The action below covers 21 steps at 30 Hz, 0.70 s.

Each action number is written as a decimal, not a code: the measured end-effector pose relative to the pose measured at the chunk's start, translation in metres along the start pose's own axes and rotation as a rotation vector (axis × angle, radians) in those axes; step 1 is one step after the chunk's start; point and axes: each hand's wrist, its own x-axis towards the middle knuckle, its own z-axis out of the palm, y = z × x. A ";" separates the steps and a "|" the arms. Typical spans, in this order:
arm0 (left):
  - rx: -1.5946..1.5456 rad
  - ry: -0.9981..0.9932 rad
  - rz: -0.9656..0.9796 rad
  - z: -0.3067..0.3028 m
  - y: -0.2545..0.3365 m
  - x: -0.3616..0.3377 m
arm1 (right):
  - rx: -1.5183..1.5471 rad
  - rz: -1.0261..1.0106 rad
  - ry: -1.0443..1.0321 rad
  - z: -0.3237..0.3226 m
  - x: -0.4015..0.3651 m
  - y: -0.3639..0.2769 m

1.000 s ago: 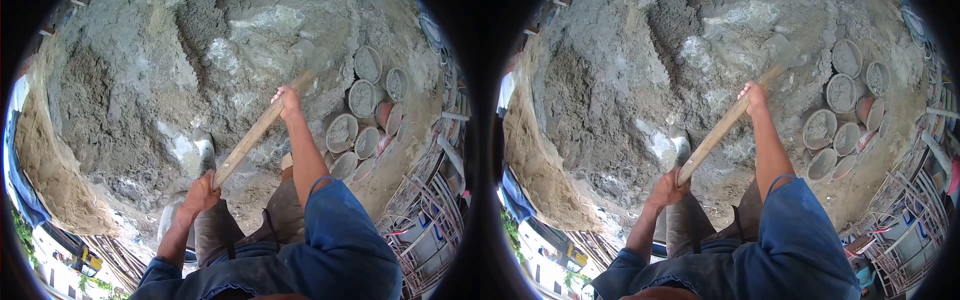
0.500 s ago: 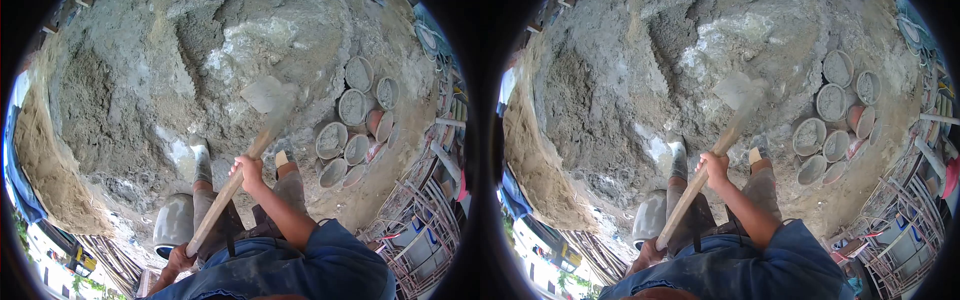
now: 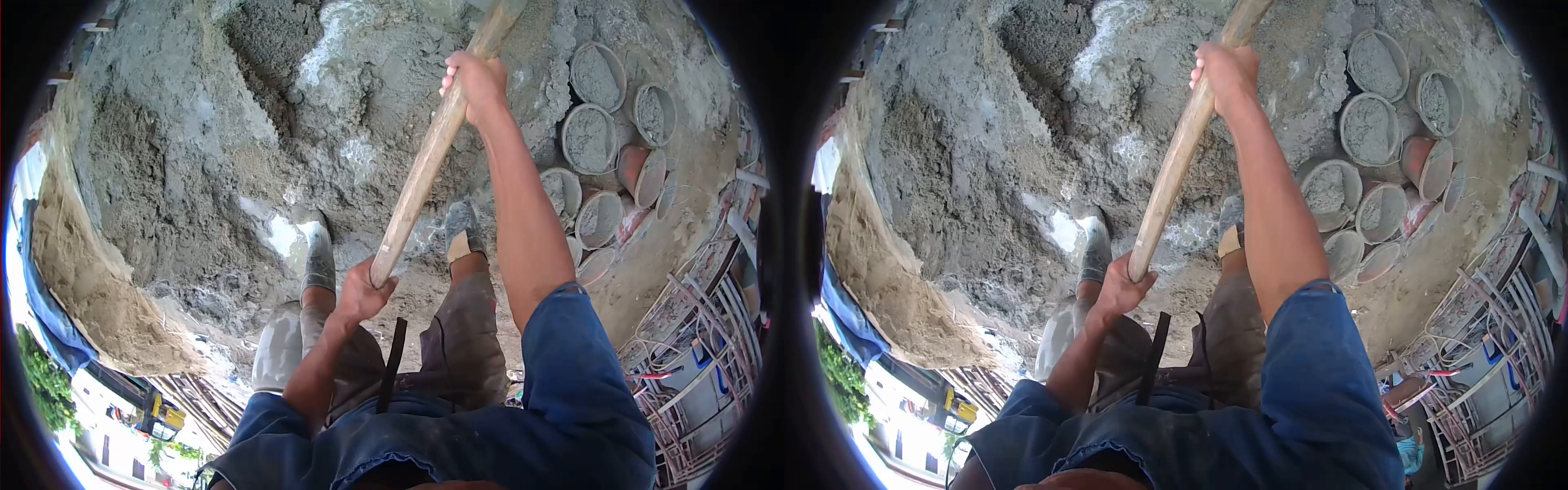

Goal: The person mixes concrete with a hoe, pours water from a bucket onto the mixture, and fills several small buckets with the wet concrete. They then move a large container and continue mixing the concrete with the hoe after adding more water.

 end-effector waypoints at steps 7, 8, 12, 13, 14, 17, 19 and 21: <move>0.020 0.011 -0.254 -0.023 0.000 -0.114 | -0.001 0.372 -0.080 0.028 -0.016 0.140; 0.014 0.020 -0.268 -0.026 -0.008 -0.137 | -0.002 0.426 -0.037 0.036 -0.047 0.141; -0.043 -0.013 -0.326 0.004 -0.033 -0.219 | 0.046 0.506 -0.107 0.031 -0.137 0.146; -0.130 0.020 -0.271 0.012 -0.041 -0.231 | 0.023 0.510 -0.116 0.030 -0.152 0.140; -0.142 -0.013 -0.295 0.015 -0.047 -0.237 | -0.003 0.463 -0.125 0.035 -0.162 0.121; -0.092 0.086 -0.231 0.002 -0.035 -0.188 | -0.019 0.275 -0.220 0.064 -0.130 0.070; -0.086 0.206 -0.097 -0.015 -0.027 -0.110 | -0.001 0.106 -0.272 0.094 -0.073 0.038; -0.119 0.280 -0.102 -0.036 -0.008 -0.036 | -0.102 0.016 -0.267 0.128 -0.008 0.027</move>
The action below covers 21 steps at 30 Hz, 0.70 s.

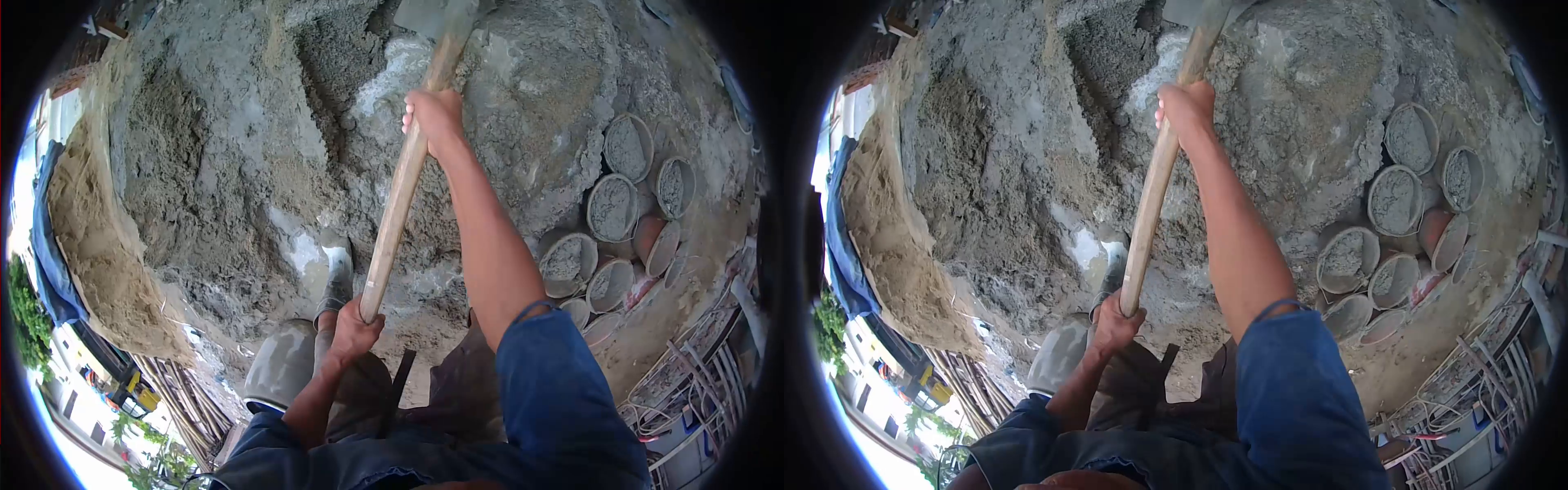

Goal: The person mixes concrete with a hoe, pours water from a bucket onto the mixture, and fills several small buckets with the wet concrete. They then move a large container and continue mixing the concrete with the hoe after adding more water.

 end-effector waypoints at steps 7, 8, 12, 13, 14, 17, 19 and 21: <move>0.052 -0.211 -0.291 -0.013 0.002 -0.113 | 0.134 0.397 0.000 -0.018 -0.068 0.088; 0.111 -0.272 -0.337 -0.027 0.022 -0.140 | 0.212 0.392 -0.014 -0.029 -0.093 0.094; 0.041 -0.389 -0.420 -0.047 -0.011 -0.189 | 0.210 0.366 0.150 -0.058 -0.169 0.054; 0.080 -0.427 -0.302 -0.047 0.013 -0.175 | 0.215 0.322 0.192 -0.070 -0.166 0.040; 0.086 -0.421 -0.171 -0.038 -0.001 -0.150 | 0.225 0.276 0.242 -0.083 -0.155 0.026; 0.142 -0.313 0.179 -0.002 0.024 -0.031 | 0.214 0.040 0.277 -0.127 -0.066 -0.019; 0.148 -0.225 0.271 0.024 0.042 0.045 | 0.082 -0.018 0.308 -0.146 0.010 -0.035; 0.177 -0.176 0.219 0.025 0.060 0.044 | 0.060 0.034 0.291 -0.148 0.063 -0.012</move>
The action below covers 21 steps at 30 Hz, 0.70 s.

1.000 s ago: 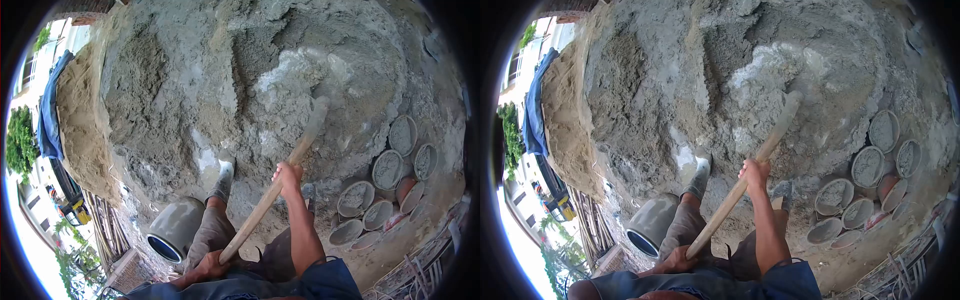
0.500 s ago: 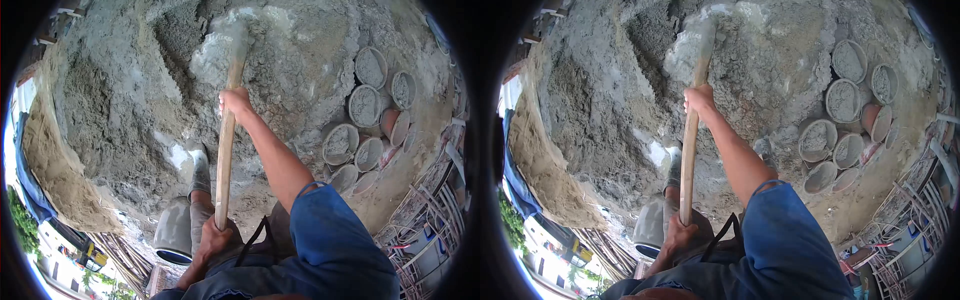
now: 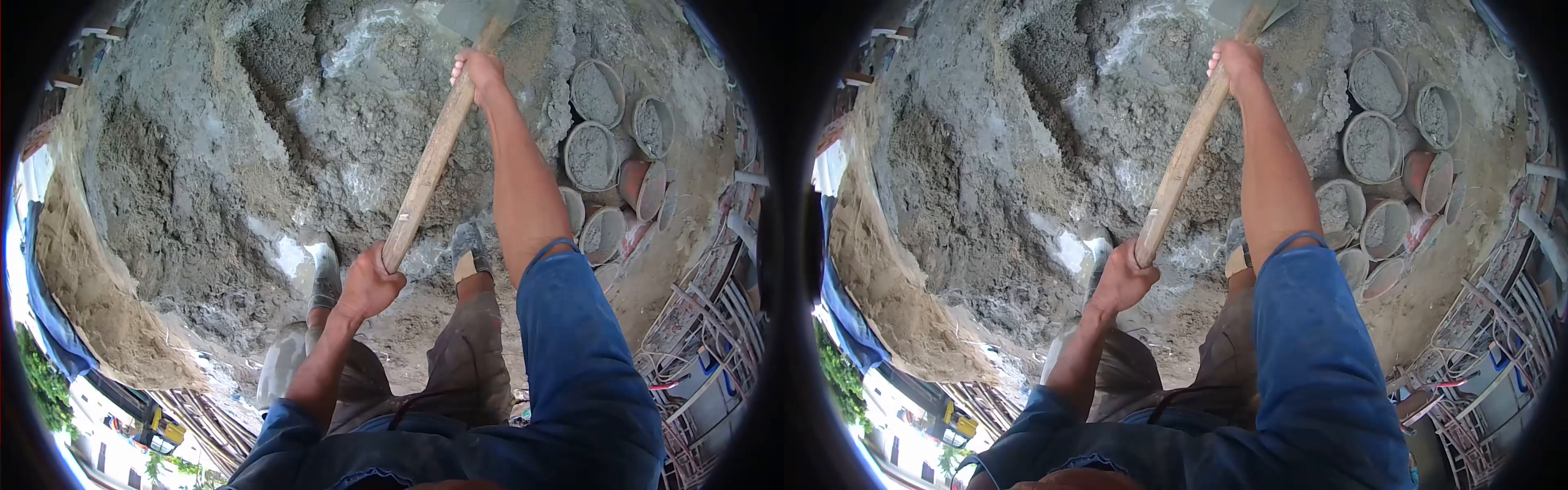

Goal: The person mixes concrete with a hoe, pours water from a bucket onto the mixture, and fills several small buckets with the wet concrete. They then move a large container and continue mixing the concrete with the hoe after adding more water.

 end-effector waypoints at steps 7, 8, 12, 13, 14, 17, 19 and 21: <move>-0.067 -0.151 -0.389 -0.054 -0.066 -0.212 | 0.017 0.288 -0.060 0.070 -0.213 0.145; -0.073 -0.154 -0.410 -0.061 -0.074 -0.234 | 0.069 0.281 -0.024 0.073 -0.239 0.161; 0.008 -0.140 -0.249 -0.056 -0.114 -0.254 | 0.279 0.326 -0.005 0.035 -0.290 0.114; -0.004 -0.190 -0.282 -0.050 -0.123 -0.237 | 0.283 0.282 0.065 0.019 -0.276 0.101; -0.070 -0.132 -0.133 -0.035 -0.133 -0.205 | 0.243 0.288 0.093 0.001 -0.248 0.089; 0.213 -0.182 -0.025 -0.025 -0.041 -0.074 | 0.187 0.107 0.114 -0.050 -0.133 0.047; 0.175 -0.138 0.066 -0.015 -0.026 -0.027 | 0.177 0.053 0.149 -0.061 -0.077 0.063; 0.178 -0.151 0.004 -0.043 -0.018 -0.060 | 0.124 0.230 0.120 -0.047 -0.049 0.099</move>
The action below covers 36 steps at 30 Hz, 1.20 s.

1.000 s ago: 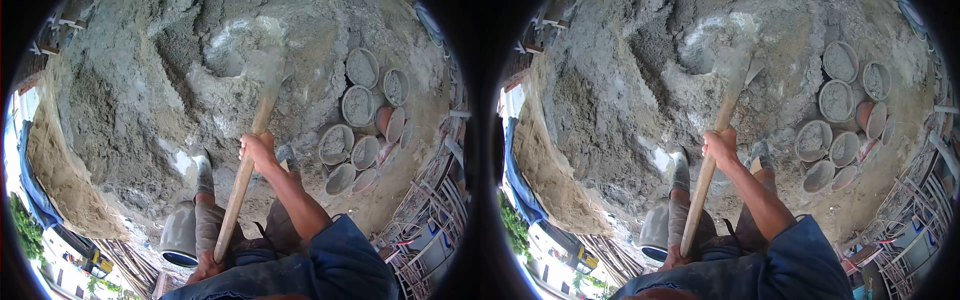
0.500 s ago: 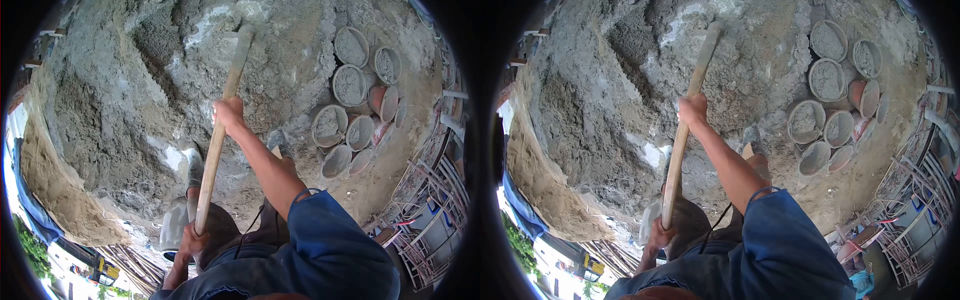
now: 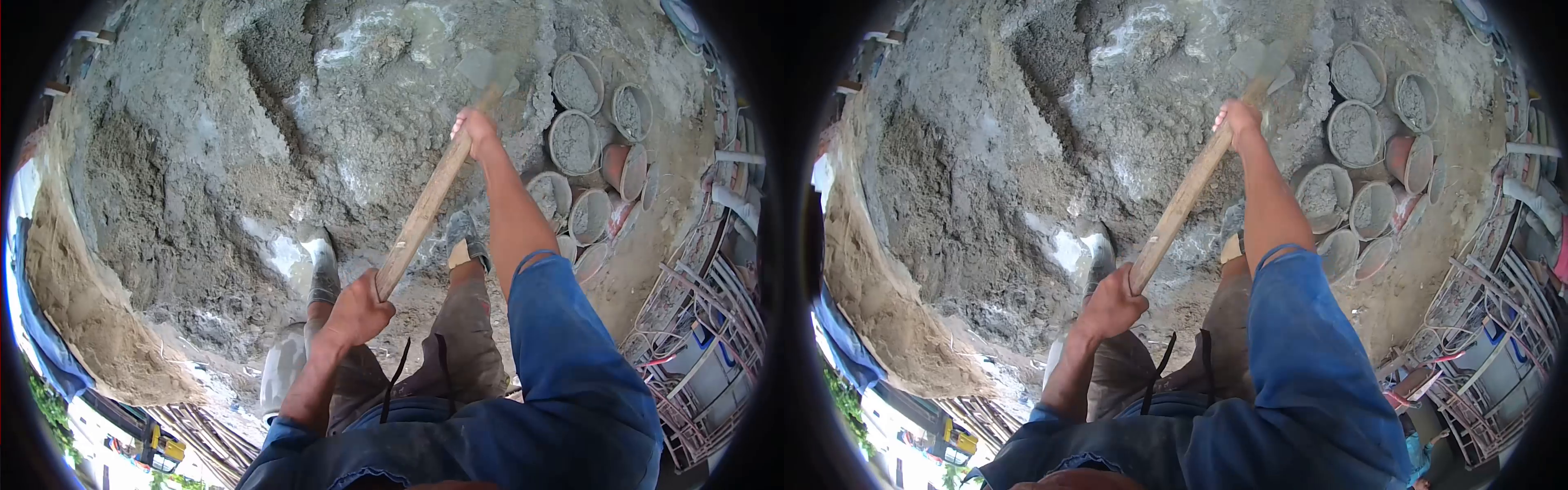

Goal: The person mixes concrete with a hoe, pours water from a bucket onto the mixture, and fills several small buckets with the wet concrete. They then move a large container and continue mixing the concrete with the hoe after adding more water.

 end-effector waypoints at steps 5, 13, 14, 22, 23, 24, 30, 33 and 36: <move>-0.094 -0.096 -0.187 -0.026 -0.117 -0.108 | 0.048 0.062 0.055 0.076 -0.141 0.112; 0.189 0.017 -0.263 -0.041 -0.185 -0.259 | 0.362 0.166 -0.130 0.044 -0.332 0.142; 0.139 0.004 -0.301 -0.031 -0.177 -0.281 | 0.358 0.194 -0.154 0.034 -0.339 0.141; -0.051 -0.009 -0.377 0.014 -0.063 -0.128 | 0.137 0.282 -0.127 0.059 -0.136 0.097; -0.067 -0.015 -0.372 0.016 -0.051 -0.111 | 0.100 0.195 -0.126 0.060 -0.124 0.084; -0.086 -0.024 -0.364 0.019 -0.040 -0.093 | 0.081 0.129 -0.123 0.058 -0.117 0.062; -0.089 0.162 0.048 0.033 -0.018 0.096 | 0.024 -0.337 -0.146 0.045 -0.035 -0.111; -0.149 0.147 0.106 0.014 0.024 0.137 | -0.106 -0.421 -0.107 0.068 0.045 -0.149; -0.190 0.129 -0.081 0.014 0.012 0.055 | -0.178 -0.183 -0.077 0.093 0.032 -0.054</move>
